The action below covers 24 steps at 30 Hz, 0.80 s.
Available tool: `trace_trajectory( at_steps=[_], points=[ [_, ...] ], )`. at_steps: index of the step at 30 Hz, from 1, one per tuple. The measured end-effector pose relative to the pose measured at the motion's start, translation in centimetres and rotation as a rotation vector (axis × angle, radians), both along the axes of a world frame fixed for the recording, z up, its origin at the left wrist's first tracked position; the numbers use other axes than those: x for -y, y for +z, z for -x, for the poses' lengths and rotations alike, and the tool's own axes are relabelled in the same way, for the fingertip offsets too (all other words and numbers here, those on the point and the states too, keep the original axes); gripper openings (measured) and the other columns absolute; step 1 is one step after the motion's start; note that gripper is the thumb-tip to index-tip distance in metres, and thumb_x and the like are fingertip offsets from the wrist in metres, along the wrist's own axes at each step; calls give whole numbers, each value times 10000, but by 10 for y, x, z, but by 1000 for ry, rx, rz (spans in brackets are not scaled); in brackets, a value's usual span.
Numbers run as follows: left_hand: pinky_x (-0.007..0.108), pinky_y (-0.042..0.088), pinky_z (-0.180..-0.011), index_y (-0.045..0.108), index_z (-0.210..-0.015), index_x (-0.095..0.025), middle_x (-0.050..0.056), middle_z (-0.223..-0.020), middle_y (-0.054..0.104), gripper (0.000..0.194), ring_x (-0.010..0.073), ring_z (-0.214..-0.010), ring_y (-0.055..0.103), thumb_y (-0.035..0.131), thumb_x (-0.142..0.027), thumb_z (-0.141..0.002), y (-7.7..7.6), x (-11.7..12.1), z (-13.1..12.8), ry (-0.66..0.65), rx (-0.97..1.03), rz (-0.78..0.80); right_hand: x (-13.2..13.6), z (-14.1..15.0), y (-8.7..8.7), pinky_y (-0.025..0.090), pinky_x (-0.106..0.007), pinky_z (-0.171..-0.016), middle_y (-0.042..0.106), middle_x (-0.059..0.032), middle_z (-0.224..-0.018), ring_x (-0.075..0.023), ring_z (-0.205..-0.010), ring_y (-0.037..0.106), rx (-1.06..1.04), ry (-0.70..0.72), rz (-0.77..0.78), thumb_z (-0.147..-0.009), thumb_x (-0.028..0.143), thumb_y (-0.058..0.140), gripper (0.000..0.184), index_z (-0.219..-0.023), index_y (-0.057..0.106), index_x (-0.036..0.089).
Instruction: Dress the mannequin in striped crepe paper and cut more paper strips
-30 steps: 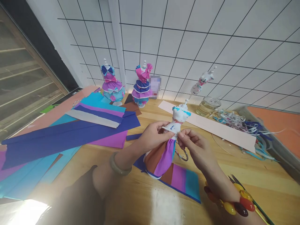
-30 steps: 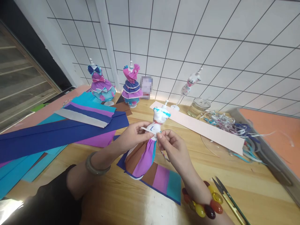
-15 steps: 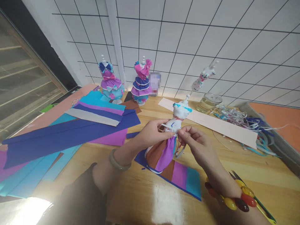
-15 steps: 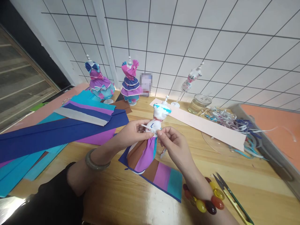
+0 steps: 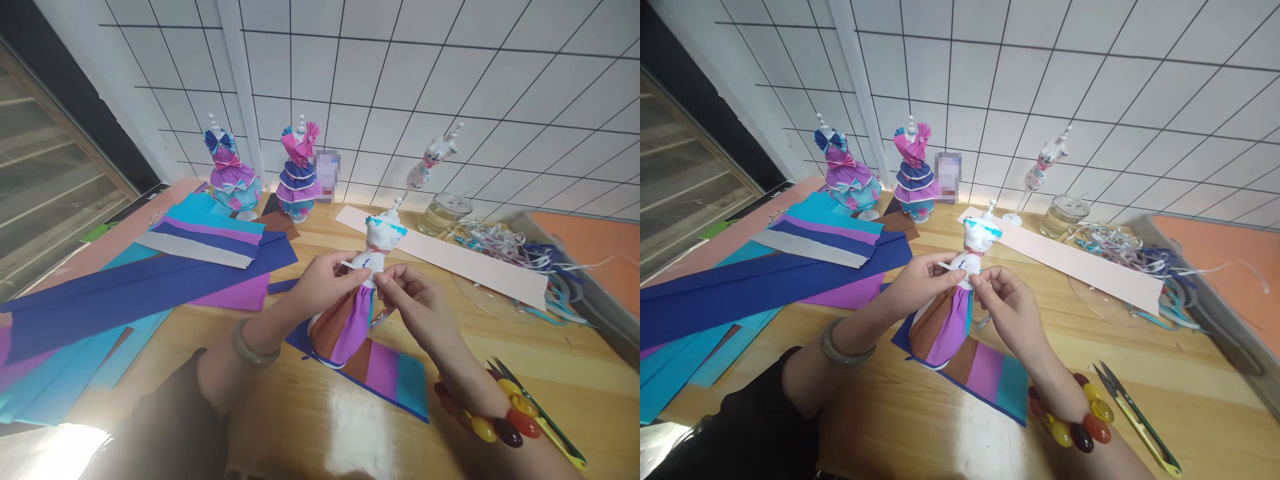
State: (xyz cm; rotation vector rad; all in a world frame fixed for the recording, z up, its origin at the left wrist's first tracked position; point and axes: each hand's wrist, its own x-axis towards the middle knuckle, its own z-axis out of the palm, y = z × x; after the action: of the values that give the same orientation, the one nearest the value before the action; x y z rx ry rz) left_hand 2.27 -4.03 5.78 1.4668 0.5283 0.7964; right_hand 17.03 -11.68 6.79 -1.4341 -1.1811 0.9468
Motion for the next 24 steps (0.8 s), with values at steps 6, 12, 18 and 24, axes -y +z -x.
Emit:
trace_trajectory(
  at_steps=[6, 12, 18, 24],
  points=[
    [266, 461, -788, 616, -1131, -124, 79, -1001, 669, 346, 177, -901, 604, 566, -268, -820, 2, 4, 0, 40, -32, -67, 3, -1, 2, 409, -217, -417, 529, 34, -580, -86, -469, 494, 63, -27, 20, -777, 470, 620, 283, -732, 550, 200],
    [252, 458, -768, 626, -1122, -132, 53, -939, 671, 344, 161, -859, 599, 572, -273, -813, 3, 4, 0, 53, -31, -73, 4, -3, 6, 387, -223, -384, 526, 20, -574, -97, -469, 474, 166, -73, 3, -760, 476, 633, 276, -745, 584, 205],
    [259, 457, -779, 624, -1127, -123, 61, -951, 672, 360, 168, -874, 599, 584, -292, -812, 4, 3, 1, 36, -17, -51, 8, -10, 6, 370, -254, -420, 570, -3, -608, -115, -491, 492, 323, -68, -59, -785, 468, 607, 261, -783, 621, 207],
    [273, 457, -815, 621, -1135, -126, 69, -994, 672, 359, 185, -932, 599, 584, -292, -818, 3, 2, 2, 17, -4, -70, 14, -6, 13, 351, -267, -436, 548, 8, -577, -106, -462, 446, 483, -100, -113, -815, 461, 569, 264, -745, 618, 211]
  ],
)
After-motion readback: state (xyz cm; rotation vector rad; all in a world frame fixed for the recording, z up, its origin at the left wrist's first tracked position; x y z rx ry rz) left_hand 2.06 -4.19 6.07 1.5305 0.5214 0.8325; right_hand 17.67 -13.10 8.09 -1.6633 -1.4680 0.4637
